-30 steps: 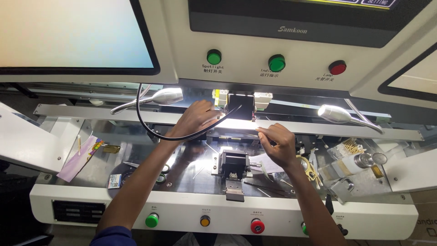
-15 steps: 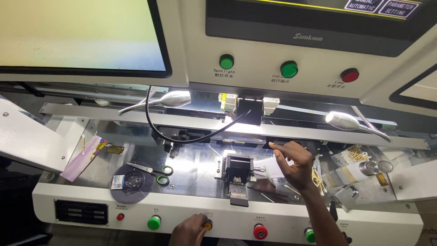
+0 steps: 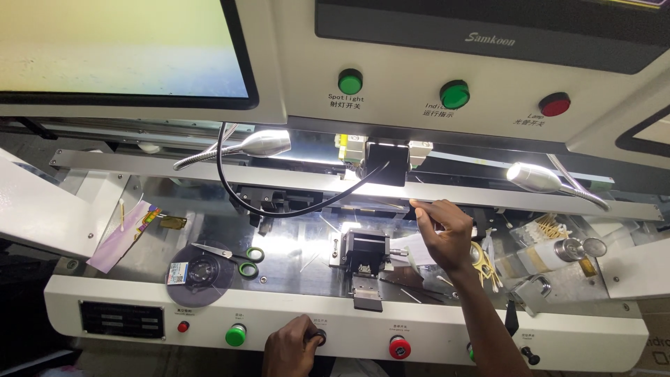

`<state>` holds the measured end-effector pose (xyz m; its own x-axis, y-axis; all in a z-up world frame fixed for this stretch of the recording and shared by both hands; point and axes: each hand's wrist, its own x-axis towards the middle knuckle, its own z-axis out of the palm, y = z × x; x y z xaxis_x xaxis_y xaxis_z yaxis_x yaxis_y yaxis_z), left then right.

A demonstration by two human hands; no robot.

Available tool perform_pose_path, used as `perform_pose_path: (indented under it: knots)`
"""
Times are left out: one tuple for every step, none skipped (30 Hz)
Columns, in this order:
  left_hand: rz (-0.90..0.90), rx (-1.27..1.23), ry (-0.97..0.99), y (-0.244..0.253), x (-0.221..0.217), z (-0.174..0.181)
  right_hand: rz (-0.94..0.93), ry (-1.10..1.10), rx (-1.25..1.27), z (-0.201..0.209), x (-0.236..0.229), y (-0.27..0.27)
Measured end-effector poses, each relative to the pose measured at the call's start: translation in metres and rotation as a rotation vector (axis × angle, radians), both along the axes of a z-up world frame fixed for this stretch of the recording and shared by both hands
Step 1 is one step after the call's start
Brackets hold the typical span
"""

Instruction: Repairing an electronic component by aligning it in a bonding machine and operating controls

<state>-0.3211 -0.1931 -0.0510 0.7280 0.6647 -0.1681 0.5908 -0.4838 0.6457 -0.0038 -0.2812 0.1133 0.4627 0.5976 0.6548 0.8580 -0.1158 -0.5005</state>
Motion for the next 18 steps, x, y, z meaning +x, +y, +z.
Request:
perform_pose_path:
  knots:
    - [0.0,-0.002,0.0,0.001,0.0,0.003,0.0,0.0,-0.002,0.0,0.002,0.003]
    - [-0.009,-0.019,0.004,0.002,0.0,0.005,-0.024,0.04,0.0,0.0,0.005,0.007]
    - [-0.017,-0.035,0.008,0.002,0.0,0.008,-0.048,0.079,0.001,0.0,0.007,0.011]
    - [-0.016,-0.037,0.009,0.004,-0.001,0.013,-0.048,0.08,0.0,0.001,0.009,0.014]
    - [-0.026,-0.076,0.02,0.007,0.0,0.019,-0.079,0.114,0.016,0.003,0.011,0.019]
    - [-0.035,-0.116,0.032,0.01,0.002,0.024,-0.11,0.147,0.032,0.005,0.013,0.024]
    - [-0.035,-0.118,0.033,0.01,0.002,0.021,-0.11,0.149,0.03,0.01,0.015,0.03]
    - [-0.037,-0.108,0.019,0.011,0.003,0.018,-0.161,0.257,0.064,0.014,0.018,0.036]
    - [-0.04,-0.098,0.006,0.012,0.004,0.015,-0.212,0.368,0.1,0.018,0.02,0.043]
    - [-0.041,-0.099,0.01,0.013,0.007,0.014,-0.213,0.371,0.098,0.011,0.032,0.05]
    - [-0.032,-0.104,0.038,0.014,0.01,0.013,-0.173,0.538,0.27,0.003,0.044,0.056]
    - [-0.024,-0.108,0.066,0.015,0.014,0.012,-0.131,0.703,0.442,-0.005,0.056,0.062]
    - [-0.025,-0.108,0.068,0.016,0.017,0.011,-0.132,0.705,0.442,-0.003,0.063,0.068]
    - [-0.014,-0.108,0.062,0.017,0.021,0.01,-0.164,0.823,0.577,-0.001,0.07,0.074]
    - [-0.002,-0.109,0.058,0.018,0.024,0.008,-0.198,0.941,0.712,-0.001,0.077,0.079]
    - [-0.001,-0.11,0.063,0.018,0.027,0.006,-0.2,0.946,0.712,-0.007,0.088,0.083]
    - [0.007,-0.112,0.072,0.019,0.031,0.005,-0.217,0.946,0.818,-0.013,0.099,0.087]
    - [0.015,-0.115,0.082,0.02,0.034,0.003,-0.235,0.944,0.923,-0.02,0.11,0.092]
